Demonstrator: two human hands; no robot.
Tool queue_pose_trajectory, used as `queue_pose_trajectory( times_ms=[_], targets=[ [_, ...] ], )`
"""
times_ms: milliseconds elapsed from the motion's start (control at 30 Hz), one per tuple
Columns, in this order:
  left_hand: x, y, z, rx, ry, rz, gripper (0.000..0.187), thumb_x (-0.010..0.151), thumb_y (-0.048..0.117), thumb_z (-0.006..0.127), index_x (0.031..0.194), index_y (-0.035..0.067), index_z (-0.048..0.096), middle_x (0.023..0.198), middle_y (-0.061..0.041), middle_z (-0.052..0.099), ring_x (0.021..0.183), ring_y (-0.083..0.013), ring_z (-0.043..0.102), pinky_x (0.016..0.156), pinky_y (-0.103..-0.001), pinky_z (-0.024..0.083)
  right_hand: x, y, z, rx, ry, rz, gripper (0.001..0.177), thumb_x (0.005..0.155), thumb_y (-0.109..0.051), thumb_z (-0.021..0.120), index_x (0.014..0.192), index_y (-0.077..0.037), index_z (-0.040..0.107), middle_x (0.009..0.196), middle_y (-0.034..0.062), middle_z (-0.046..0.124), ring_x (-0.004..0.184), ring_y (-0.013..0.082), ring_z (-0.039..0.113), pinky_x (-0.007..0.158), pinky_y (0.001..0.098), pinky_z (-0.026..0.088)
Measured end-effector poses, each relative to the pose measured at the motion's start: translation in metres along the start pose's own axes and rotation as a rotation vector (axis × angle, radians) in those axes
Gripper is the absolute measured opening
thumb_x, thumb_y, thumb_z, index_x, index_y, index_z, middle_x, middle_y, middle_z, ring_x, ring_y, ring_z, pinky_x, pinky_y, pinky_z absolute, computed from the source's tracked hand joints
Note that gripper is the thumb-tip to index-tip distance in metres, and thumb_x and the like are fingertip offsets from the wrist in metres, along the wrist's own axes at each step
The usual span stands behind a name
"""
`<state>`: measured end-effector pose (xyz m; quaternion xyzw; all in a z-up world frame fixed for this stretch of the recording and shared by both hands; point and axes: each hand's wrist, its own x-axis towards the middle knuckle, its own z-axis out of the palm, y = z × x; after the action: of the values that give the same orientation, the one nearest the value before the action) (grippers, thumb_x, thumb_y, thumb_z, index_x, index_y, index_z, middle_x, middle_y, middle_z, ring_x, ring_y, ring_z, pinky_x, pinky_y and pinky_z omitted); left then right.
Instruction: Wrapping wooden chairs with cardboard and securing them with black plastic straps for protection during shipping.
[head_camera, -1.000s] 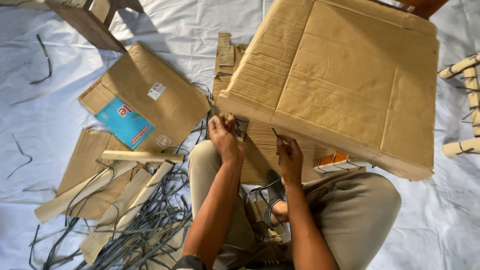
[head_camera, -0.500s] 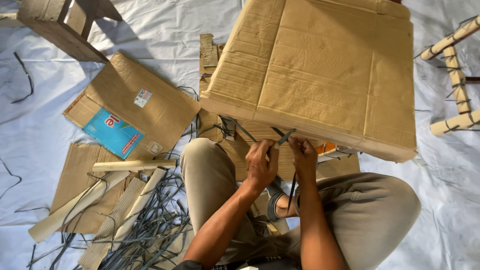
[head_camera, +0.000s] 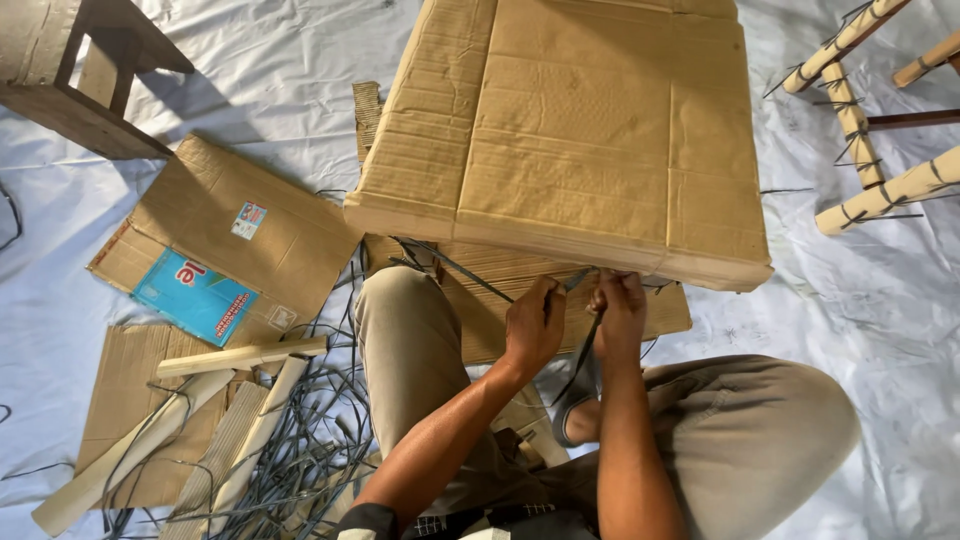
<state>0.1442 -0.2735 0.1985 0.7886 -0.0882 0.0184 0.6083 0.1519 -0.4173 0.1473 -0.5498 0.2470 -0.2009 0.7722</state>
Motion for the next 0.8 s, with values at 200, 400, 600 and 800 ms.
queue_pose_trajectory(
  times_ms=[200, 400, 600, 800],
  targets=[
    [0.005, -0.038, 0.04, -0.119, -0.067, -0.35, 0.038, 0.096, 0.047, 0.064, 0.113, 0.013, 0.062, 0.065, -0.013, 0.059, 0.067, -0.0346, 0.065, 0.068, -0.052, 0.046, -0.014, 0.003, -0.005, -0.296, -0.186, -0.131, 0.003, 0.097, -0.005, 0.069, 0.096, -0.008, 0.07, 0.065, 0.0046, 0.054, 0.055, 0.0107, 0.05, 0.053, 0.0247, 0.042],
    [0.032, -0.068, 0.056, -0.621, 0.229, -0.302, 0.02, 0.105, 0.011, 0.046, 0.093, 0.01, 0.061, 0.077, 0.001, 0.052, 0.076, -0.0111, 0.047, 0.074, -0.028, 0.041, 0.011, 0.045, -0.043, -0.494, -0.367, -0.014, 0.016, 0.1, -0.025, 0.072, 0.096, -0.01, 0.076, 0.067, 0.0074, 0.068, 0.061, 0.012, 0.054, 0.058, 0.027, 0.043],
    [0.076, -0.134, 0.047, -1.033, 0.553, -0.417, 0.017, 0.106, 0.022, 0.054, 0.09, 0.023, 0.054, 0.064, 0.009, 0.05, 0.052, -0.006, 0.051, 0.041, -0.017, 0.036, 0.033, 0.042, -0.082, -0.346, -0.034, -0.063, 0.018, 0.101, -0.025, 0.075, 0.094, -0.009, 0.072, 0.074, 0.0027, 0.058, 0.066, 0.0072, 0.045, 0.056, 0.0243, 0.037],
    [0.041, -0.146, 0.104, -0.875, 0.057, -0.424, 0.029, 0.1, 0.017, 0.071, 0.127, 0.006, 0.069, 0.112, -0.016, 0.073, 0.097, -0.019, 0.067, 0.085, -0.039, 0.054, 0.027, 0.039, -0.057, -0.104, 0.048, 0.013, 0.018, 0.103, -0.02, 0.067, 0.087, -0.014, 0.062, 0.067, 0.0008, 0.056, 0.054, 0.0037, 0.042, 0.047, 0.0166, 0.033]
  ],
)
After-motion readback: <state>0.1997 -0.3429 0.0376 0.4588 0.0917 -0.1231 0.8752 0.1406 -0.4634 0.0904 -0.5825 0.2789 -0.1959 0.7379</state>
